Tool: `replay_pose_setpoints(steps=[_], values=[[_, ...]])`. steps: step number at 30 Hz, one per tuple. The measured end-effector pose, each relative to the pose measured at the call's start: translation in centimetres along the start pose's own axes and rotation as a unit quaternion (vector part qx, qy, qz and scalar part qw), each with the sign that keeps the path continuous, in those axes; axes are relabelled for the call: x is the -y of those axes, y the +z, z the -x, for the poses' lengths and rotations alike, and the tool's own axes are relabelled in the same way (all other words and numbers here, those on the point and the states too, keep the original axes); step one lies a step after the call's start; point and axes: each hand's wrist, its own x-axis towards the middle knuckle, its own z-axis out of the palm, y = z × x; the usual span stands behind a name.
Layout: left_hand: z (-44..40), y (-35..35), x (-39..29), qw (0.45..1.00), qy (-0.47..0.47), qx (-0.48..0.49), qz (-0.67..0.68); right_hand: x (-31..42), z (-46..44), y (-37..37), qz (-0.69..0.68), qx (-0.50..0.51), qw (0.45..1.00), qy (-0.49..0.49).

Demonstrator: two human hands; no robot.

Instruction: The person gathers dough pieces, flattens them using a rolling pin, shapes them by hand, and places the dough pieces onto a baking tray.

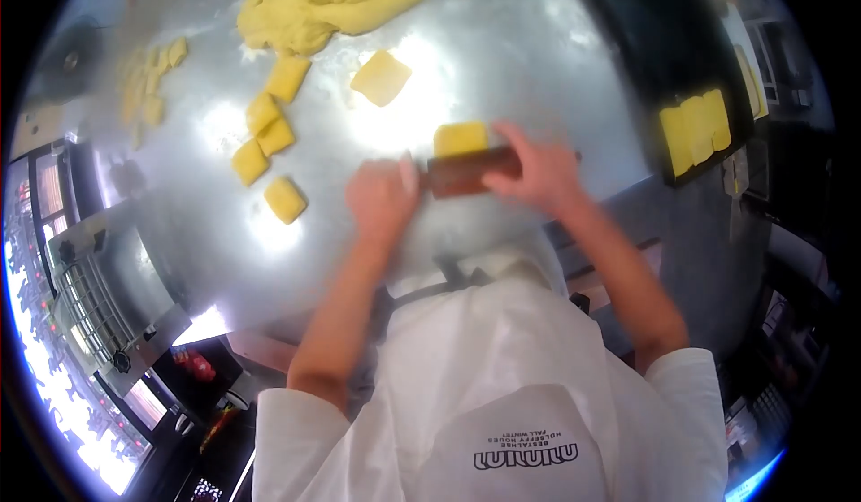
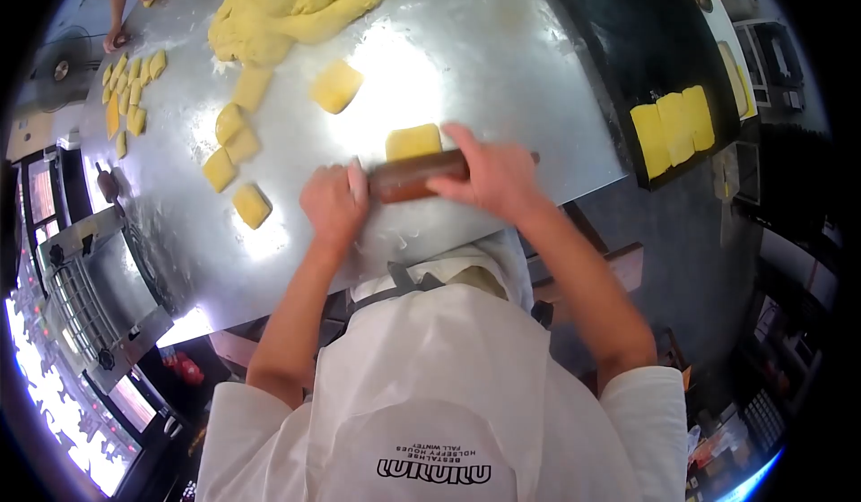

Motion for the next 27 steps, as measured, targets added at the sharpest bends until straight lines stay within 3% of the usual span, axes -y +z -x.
replay_pose_setpoints(steps=[2, 10, 11, 14, 16, 18, 20, 21, 27], values=[[-2.6, 0.1, 0.0, 1.000, -0.012, 0.003, -0.016, 0.1, -2.8, -0.6, -0.017, 0.021, 0.997, 0.078], [0.7, 0.5, 0.1, 1.000, -0.005, 0.013, 0.006, 0.6, 0.5, -1.1, -0.003, 0.057, 0.998, 0.002], [0.3, 0.6, 0.2, 0.999, -0.022, 0.026, 0.024, 0.6, -0.2, -1.4, -0.018, 0.100, 0.992, 0.070], [-4.9, -1.3, 0.8, 0.987, -0.077, 0.072, 0.122, -1.9, -3.8, -1.3, -0.169, 0.041, 0.966, 0.194], [-7.1, -2.6, -0.2, 0.962, -0.083, -0.022, 0.261, -3.7, -3.8, -1.4, -0.233, -0.041, 0.935, 0.266], [-7.1, -1.5, -0.7, 0.971, -0.023, 0.013, 0.239, -5.6, -2.9, -2.4, -0.304, -0.087, 0.879, 0.358], [-6.1, 1.5, -1.9, 0.977, 0.013, 0.020, 0.213, -8.8, -0.9, -1.2, -0.142, -0.171, 0.927, 0.302], [-6.2, 1.4, -3.5, 0.976, 0.025, 0.073, 0.204, -9.8, -0.3, -0.7, -0.059, -0.214, 0.937, 0.269], [-6.9, 1.9, -4.5, 0.964, 0.013, 0.235, 0.126, -9.3, 0.2, -1.7, -0.056, -0.273, 0.918, 0.282]])
